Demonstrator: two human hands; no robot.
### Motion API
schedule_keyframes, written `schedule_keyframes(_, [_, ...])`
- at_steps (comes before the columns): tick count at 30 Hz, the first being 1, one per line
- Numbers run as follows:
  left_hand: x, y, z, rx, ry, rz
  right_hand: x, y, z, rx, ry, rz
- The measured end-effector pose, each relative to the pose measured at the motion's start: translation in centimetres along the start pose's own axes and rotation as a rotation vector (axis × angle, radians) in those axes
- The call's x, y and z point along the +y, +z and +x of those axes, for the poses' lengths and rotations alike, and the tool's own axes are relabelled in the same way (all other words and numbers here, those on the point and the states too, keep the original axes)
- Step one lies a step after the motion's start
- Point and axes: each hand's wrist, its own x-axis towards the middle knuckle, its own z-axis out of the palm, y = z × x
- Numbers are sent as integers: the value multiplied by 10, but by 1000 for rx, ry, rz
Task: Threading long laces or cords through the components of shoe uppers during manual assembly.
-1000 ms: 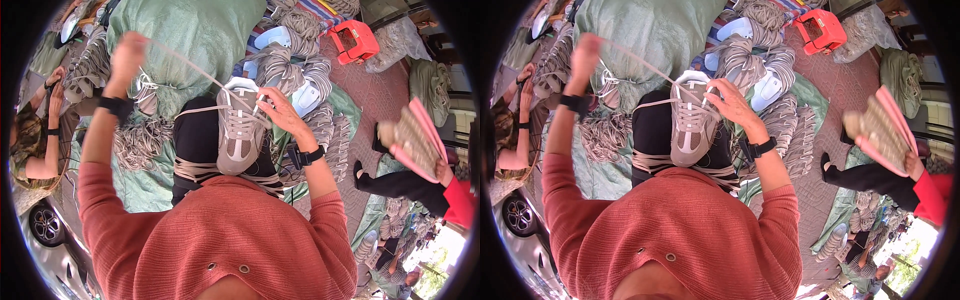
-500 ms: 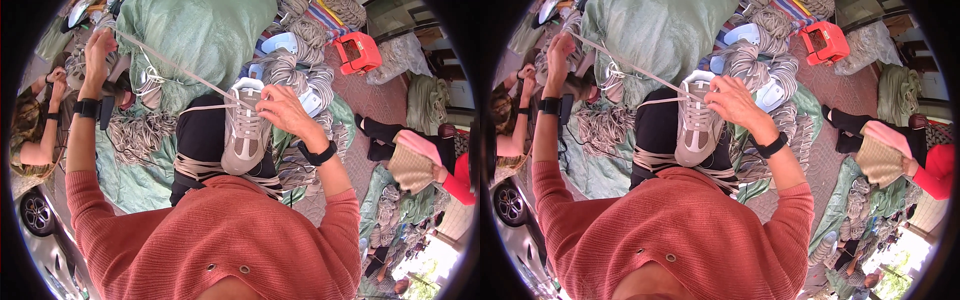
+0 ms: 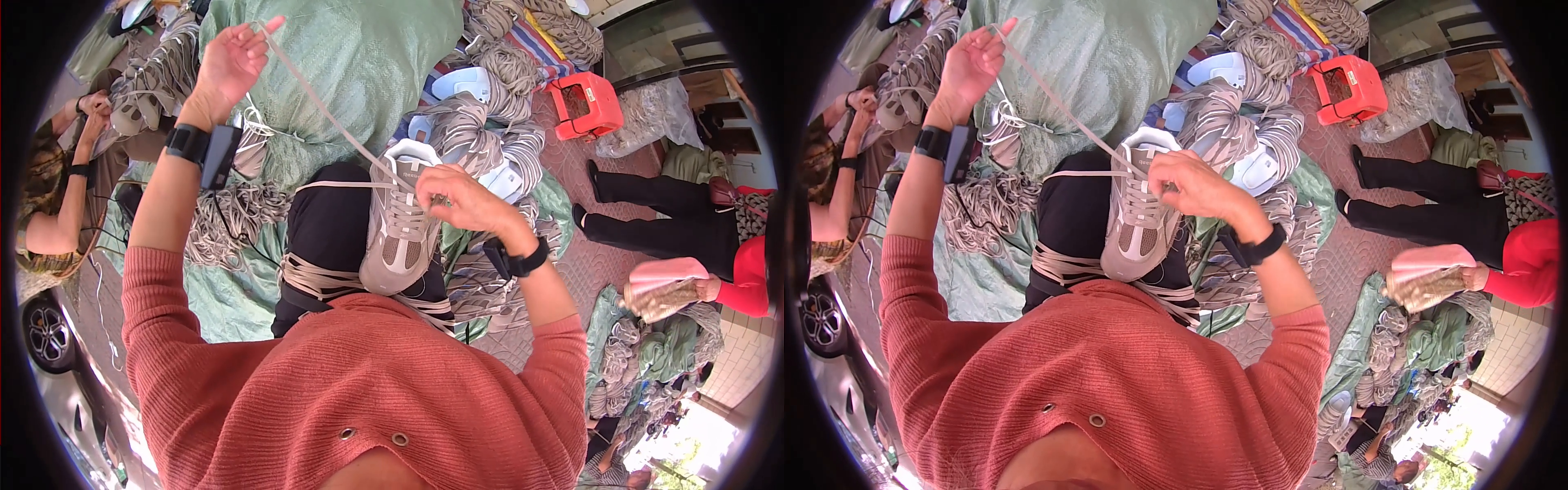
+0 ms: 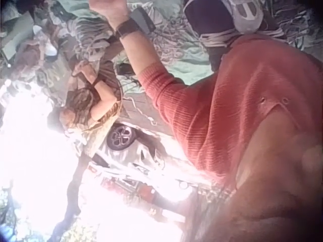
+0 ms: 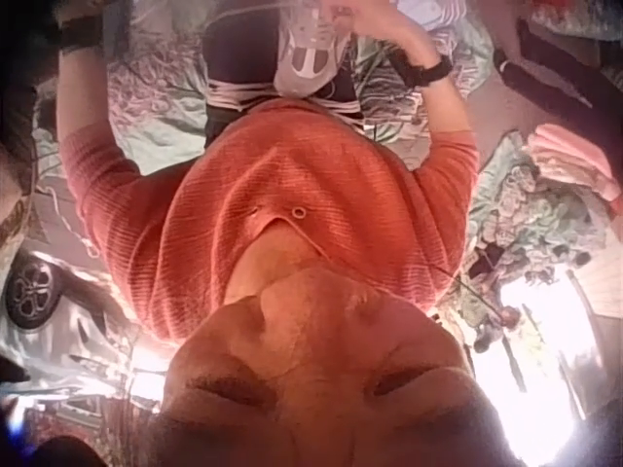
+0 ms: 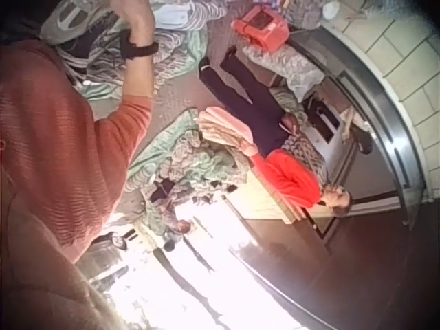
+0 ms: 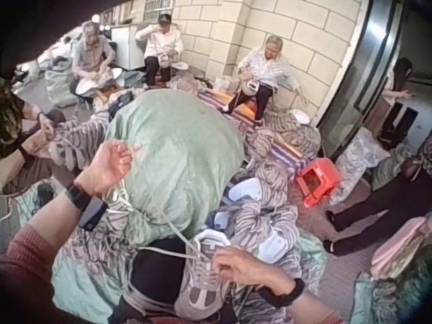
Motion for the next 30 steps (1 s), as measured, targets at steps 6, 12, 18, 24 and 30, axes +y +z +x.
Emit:
schedule_keyframes(6, [58, -45, 20, 405, 193, -79, 22, 66, -10, 759, -13, -367])
schedule_keyframes(12, [141, -127, 11, 163, 213, 159, 32, 113, -31, 929, 189, -182])
schedule_keyframes(18, [66, -50, 2, 720, 215, 225, 0, 68, -25, 866, 114, -196])
schedule_keyframes(24, [51, -40, -41, 543, 186, 464, -23, 64, 19, 676, 152, -294])
schedule_keyframes(30, [79, 18, -66, 545, 409, 297, -24, 81, 35, 468, 175, -612])
